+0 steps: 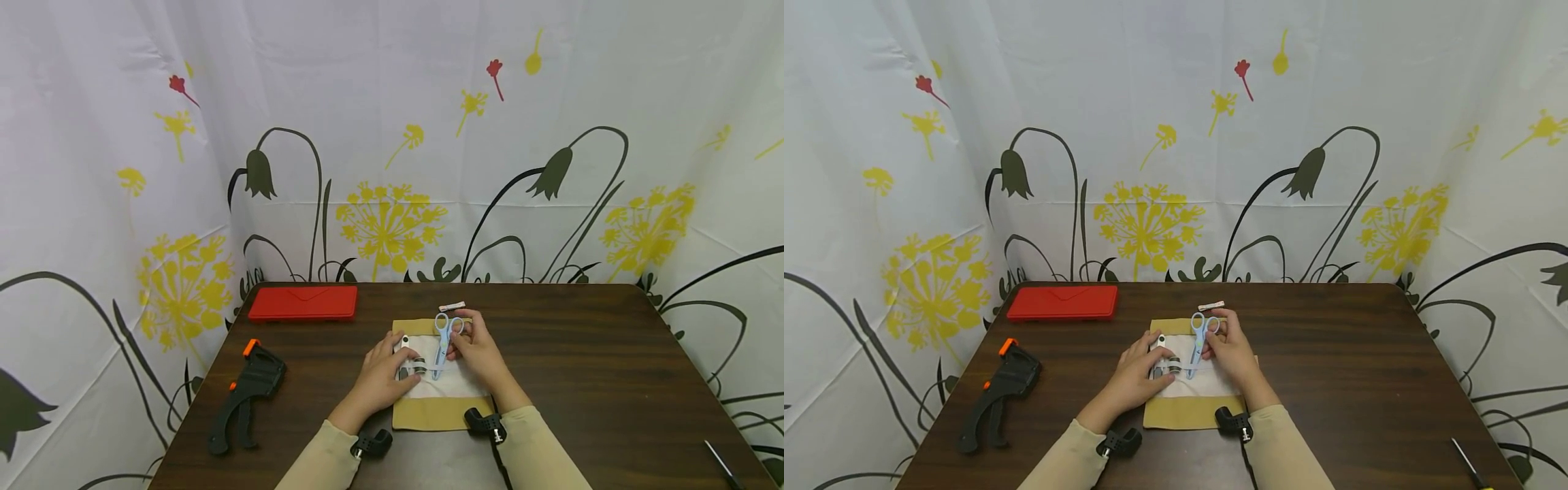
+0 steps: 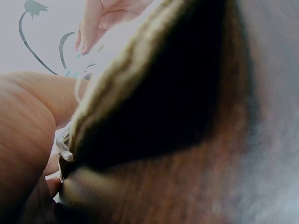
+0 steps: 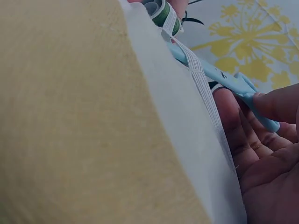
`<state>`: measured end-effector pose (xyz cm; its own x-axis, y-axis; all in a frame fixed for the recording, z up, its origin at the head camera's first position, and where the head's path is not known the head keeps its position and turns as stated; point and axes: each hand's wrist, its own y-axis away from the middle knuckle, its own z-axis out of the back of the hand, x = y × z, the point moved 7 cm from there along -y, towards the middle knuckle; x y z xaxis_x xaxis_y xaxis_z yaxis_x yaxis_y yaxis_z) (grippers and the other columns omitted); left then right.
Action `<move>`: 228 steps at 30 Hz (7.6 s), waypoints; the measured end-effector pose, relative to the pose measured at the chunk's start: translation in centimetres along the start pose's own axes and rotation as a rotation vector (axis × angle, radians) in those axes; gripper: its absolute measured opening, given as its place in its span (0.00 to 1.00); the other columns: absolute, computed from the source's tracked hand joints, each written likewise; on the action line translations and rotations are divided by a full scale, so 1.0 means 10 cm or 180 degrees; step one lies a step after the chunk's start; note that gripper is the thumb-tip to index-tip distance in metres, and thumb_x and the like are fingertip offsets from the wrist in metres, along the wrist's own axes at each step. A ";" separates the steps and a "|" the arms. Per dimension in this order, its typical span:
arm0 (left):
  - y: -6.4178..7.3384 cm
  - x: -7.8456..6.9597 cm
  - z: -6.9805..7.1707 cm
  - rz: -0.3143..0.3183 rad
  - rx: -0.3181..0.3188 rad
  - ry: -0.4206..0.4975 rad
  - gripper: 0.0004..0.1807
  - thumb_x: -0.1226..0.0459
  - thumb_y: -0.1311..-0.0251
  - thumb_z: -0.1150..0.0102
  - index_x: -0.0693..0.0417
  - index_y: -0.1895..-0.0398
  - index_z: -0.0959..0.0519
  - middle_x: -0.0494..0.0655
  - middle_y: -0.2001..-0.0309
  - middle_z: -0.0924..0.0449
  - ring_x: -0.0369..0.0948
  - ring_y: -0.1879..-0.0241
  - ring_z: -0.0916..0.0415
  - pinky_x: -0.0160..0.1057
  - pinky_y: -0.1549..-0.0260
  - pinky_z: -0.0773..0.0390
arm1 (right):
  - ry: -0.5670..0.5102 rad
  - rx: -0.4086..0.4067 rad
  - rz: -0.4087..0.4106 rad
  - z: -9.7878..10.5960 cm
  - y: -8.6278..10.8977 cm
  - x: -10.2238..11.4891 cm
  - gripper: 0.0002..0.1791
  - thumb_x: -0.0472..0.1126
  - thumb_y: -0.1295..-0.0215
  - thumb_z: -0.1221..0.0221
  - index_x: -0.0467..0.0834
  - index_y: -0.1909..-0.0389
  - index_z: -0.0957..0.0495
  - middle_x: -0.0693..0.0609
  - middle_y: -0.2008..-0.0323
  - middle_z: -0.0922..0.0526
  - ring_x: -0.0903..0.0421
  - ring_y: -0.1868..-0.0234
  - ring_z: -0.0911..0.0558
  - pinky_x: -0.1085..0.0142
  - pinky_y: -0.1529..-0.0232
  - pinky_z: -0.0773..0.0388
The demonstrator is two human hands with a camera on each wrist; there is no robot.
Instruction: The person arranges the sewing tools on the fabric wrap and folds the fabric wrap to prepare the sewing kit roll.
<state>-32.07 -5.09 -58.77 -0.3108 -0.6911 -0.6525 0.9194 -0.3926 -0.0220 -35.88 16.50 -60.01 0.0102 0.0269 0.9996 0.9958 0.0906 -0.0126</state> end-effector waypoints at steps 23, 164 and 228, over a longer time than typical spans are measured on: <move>0.00 0.00 0.00 -0.0033 0.0000 -0.0013 0.15 0.49 0.30 0.30 0.38 0.44 0.17 0.56 0.13 0.44 0.62 0.12 0.54 0.73 0.20 0.49 | 0.1230 0.0227 0.0103 -0.07 0.04 0.03 0.18 0.32 0.28 0.32 0.41 0.39 0.16 0.43 0.51 0.16 0.57 0.65 0.16 0.70 0.62 0.18; 0.00 0.04 0.04 0.0075 -0.0108 -0.0005 0.15 0.51 0.30 0.29 0.37 0.44 0.18 0.56 0.13 0.44 0.63 0.13 0.52 0.73 0.20 0.49 | -0.1302 0.0982 0.0078 0.39 0.10 0.21 0.14 0.28 0.15 0.51 0.39 0.42 0.19 0.54 0.59 0.15 0.60 0.60 0.17 0.70 0.55 0.15; -0.26 -0.54 -0.29 -0.0212 -0.0449 -0.0075 0.09 0.58 0.30 0.30 0.38 0.69 0.19 0.57 0.25 0.26 0.61 0.26 0.32 0.71 0.25 0.43 | 0.0454 0.0939 -0.0284 0.19 0.04 -0.02 0.19 0.33 0.22 0.36 0.34 0.36 0.27 0.45 0.57 0.19 0.55 0.65 0.16 0.68 0.70 0.16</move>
<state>-32.09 1.38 -57.38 -0.3763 -0.6811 -0.6282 0.9208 -0.3502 -0.1719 -35.64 18.45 -60.29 -0.0426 -0.1317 0.9904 0.9243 0.3712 0.0891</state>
